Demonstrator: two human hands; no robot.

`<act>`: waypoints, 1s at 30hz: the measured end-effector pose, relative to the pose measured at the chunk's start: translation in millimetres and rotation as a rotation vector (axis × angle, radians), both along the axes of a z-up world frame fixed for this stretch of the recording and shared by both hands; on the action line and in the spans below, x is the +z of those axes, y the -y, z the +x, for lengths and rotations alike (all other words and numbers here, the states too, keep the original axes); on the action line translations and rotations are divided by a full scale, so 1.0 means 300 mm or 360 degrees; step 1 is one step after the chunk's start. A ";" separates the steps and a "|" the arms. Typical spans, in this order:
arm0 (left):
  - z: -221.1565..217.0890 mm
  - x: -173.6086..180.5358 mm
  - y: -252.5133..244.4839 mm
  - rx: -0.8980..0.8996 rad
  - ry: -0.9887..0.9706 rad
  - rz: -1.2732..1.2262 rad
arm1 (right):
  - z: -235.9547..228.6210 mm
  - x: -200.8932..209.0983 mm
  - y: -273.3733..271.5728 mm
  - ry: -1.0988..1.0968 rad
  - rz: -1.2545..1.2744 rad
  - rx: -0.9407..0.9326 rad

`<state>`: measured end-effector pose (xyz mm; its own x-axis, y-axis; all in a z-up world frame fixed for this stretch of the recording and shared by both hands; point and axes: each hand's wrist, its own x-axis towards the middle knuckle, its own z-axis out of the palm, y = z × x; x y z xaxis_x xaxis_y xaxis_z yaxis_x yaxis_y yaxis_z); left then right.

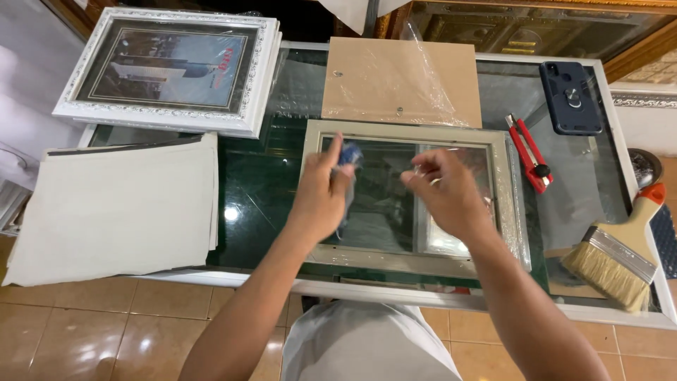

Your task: Clean picture frame glass and assemble a photo into a frame by securing it with tape and a backing board.

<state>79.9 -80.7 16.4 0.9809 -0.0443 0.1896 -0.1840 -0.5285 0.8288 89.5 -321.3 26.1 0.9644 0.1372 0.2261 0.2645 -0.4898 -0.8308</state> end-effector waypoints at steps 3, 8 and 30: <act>0.128 0.053 -0.015 0.0274 0.0243 0.0277 | 0.088 0.028 0.134 -0.0125 0.0055 -0.0269; 0.194 -0.046 0.010 0.0340 0.0211 0.0674 | 0.178 -0.063 0.326 0.0318 -0.0636 -0.0579; 0.186 -0.082 0.459 -0.0163 0.0171 0.0337 | 0.229 -0.171 0.448 -0.0100 -0.0749 -0.0613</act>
<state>135.8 -218.5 -8.2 0.9439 -0.1924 0.2686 -0.3268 -0.6622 0.6743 158.0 -455.7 -25.1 0.9740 -0.1527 0.1672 -0.0471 -0.8588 -0.5101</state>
